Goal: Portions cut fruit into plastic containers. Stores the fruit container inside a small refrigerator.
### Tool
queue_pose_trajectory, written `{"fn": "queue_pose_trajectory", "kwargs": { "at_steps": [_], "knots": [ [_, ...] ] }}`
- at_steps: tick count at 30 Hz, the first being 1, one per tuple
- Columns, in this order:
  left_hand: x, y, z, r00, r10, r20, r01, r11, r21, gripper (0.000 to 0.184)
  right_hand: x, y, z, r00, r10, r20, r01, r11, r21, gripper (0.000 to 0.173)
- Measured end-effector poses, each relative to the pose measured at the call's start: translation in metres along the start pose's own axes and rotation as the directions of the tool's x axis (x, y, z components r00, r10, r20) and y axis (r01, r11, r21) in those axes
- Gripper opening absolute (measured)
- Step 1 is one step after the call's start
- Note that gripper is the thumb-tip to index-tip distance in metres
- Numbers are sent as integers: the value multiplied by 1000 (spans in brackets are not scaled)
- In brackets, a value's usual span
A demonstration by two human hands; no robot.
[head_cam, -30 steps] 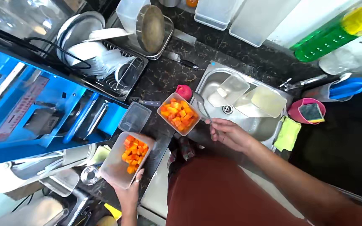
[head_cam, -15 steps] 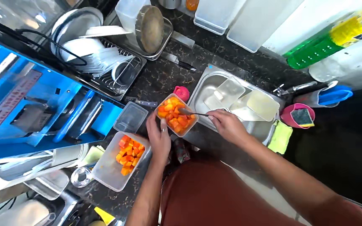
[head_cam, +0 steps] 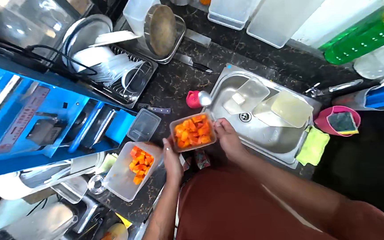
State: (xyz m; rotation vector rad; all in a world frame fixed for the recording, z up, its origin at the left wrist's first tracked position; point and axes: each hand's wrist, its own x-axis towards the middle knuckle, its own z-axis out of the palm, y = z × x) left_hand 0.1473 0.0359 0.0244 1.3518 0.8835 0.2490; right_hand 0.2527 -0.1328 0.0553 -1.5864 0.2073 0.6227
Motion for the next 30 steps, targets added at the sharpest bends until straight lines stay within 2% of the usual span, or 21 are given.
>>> {"fn": "queue_pose_trajectory", "kwargs": {
  "at_steps": [2,4,6,9,13,17,23,25,27,30],
  "knots": [
    [8,7,5,996,-18,-87,17,1000,-20,69,6,-3,-3,996,53,66,-53,998,12,28],
    [17,14,7,996,-9,-93,9,1000,-3,70,12,1,-4,996,83,40,-84,996,27,29],
    [23,13,4,996,-2,-93,2,1000,-3,70,12,-1,8,998,58,24,-59,997,55,28],
    [23,2,6,988,18,-154,-23,999,-27,63,11,-9,14,996,13,92,-22,996,92,26],
    [17,-1,2,996,4,-94,-11,997,-76,65,21,-6,3,998,38,46,-39,999,14,28],
    [23,-9,5,984,4,-178,-22,995,-100,61,14,-12,10,988,46,146,-58,995,78,27],
    [25,4,7,982,-31,-187,3,989,-149,56,12,-7,16,984,93,154,-107,991,82,28],
    [31,3,3,982,-22,-189,-14,983,-186,55,12,-13,12,975,98,197,-102,995,8,28],
    [32,0,-6,985,-11,-175,-25,979,-202,57,12,-17,1,987,35,159,-3,980,-200,28],
    [10,-7,-17,989,-41,-142,15,984,-177,63,6,-29,-14,982,-111,154,168,889,-427,27]
  ]
}}
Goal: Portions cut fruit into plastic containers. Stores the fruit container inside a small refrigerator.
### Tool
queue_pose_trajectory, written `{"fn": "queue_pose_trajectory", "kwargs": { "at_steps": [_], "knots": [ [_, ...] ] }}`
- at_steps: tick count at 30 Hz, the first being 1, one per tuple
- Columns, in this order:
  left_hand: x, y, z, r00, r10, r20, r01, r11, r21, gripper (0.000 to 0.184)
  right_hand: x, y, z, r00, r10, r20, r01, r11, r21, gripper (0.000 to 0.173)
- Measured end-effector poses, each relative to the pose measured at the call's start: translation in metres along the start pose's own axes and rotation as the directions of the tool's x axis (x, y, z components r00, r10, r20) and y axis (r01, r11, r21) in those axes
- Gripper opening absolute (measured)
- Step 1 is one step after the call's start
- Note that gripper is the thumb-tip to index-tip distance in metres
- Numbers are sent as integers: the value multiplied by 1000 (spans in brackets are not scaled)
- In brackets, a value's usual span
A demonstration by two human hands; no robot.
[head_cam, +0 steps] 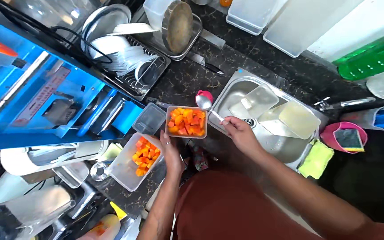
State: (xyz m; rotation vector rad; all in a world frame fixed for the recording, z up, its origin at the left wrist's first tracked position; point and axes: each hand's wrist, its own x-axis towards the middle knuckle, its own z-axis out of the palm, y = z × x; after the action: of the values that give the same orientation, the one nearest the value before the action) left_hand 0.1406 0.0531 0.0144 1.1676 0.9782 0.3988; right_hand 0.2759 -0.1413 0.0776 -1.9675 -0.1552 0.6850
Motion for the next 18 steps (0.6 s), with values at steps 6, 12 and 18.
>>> {"fn": "queue_pose_trajectory", "kwargs": {
  "at_steps": [6,12,18],
  "knots": [
    [-56,-30,-39,873,-360,328,284,924,256,52,21,-21,44,981,23,193,56,919,-390,34],
    [-67,-52,-121,952,-279,125,240,935,263,34,22,-47,39,989,16,149,33,947,-319,31],
    [-80,-51,-187,960,234,-154,-160,910,383,87,31,-31,78,981,-153,117,191,842,-505,29]
  ]
}}
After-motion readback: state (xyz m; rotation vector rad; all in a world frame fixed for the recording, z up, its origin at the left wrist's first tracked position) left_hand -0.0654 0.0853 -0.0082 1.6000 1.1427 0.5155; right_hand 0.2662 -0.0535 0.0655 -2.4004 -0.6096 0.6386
